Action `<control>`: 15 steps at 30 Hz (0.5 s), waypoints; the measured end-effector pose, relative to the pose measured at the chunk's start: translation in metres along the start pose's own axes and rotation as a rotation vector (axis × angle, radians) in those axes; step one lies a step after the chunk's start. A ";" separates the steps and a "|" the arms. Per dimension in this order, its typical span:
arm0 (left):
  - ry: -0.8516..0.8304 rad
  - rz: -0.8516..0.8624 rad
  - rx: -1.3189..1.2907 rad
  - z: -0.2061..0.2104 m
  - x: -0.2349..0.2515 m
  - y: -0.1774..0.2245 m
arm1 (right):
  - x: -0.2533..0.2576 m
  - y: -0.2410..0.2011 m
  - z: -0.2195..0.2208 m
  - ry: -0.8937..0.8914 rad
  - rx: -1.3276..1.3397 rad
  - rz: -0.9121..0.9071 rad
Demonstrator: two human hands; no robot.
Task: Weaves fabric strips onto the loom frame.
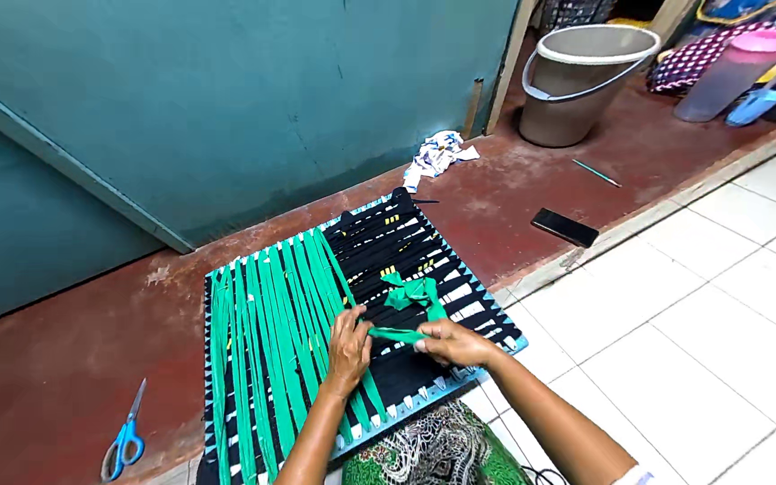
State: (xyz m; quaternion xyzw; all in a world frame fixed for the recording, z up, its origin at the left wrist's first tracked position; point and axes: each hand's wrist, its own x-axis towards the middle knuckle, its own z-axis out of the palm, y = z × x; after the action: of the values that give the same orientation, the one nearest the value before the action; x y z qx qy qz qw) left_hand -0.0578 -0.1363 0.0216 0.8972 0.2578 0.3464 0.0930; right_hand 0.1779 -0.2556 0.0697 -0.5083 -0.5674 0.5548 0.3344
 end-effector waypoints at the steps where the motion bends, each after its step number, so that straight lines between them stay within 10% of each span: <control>1: 0.020 0.003 0.003 0.001 -0.013 0.009 | -0.012 0.006 0.009 -0.010 -0.024 -0.014; 15: 0.144 0.046 0.061 0.024 -0.164 0.114 | -0.092 0.070 0.084 -0.047 -0.256 -0.182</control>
State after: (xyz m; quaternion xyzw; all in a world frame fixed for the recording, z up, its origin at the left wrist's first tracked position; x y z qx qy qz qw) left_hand -0.0987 -0.3192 -0.0508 0.8781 0.2534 0.4040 0.0386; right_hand 0.1374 -0.3763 0.0049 -0.4802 -0.6848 0.4572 0.3024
